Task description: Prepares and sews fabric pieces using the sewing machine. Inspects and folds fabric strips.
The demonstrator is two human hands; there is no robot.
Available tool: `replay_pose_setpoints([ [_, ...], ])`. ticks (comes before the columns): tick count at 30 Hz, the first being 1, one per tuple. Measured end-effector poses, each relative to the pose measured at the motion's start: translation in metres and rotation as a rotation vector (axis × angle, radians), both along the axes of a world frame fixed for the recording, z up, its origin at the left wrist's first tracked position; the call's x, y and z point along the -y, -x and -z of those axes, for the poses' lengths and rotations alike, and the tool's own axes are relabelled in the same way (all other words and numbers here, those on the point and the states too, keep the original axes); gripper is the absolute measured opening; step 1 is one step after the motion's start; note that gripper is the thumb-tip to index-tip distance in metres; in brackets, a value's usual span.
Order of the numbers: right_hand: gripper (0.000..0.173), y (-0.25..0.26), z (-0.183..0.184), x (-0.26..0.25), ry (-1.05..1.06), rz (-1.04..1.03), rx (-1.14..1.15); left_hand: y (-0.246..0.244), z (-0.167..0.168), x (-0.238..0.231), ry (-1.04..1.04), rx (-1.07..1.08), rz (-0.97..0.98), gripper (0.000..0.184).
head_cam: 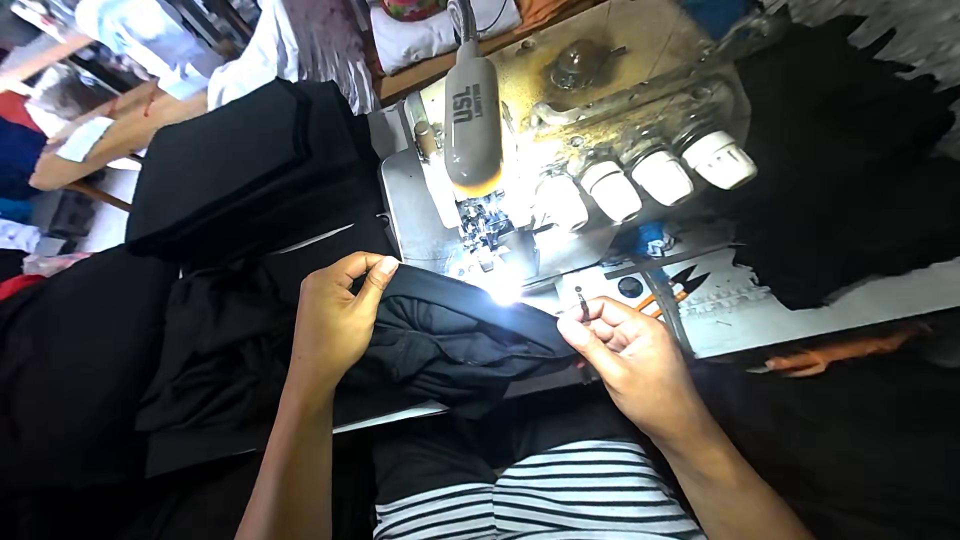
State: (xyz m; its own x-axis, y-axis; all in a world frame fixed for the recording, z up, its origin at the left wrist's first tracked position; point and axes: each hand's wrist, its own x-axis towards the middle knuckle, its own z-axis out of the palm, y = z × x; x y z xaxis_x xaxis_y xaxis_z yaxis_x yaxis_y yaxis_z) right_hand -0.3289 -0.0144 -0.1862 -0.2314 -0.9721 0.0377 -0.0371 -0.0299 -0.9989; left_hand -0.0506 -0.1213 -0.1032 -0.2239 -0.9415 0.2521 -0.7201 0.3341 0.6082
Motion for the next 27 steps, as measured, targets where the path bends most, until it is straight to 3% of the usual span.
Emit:
replay_pose_setpoints([
  [15,0.008,0.0034,0.0026,0.0017,0.130,-0.005,0.094,-0.0026,-0.0035,0.0001,-0.124,-0.342,0.052,0.067],
  [27,0.009,0.0074,0.0001,-0.0016,0.161,0.001,0.093,-0.0007,-0.0031,0.0010,-0.113,-0.309,0.089,0.068],
])
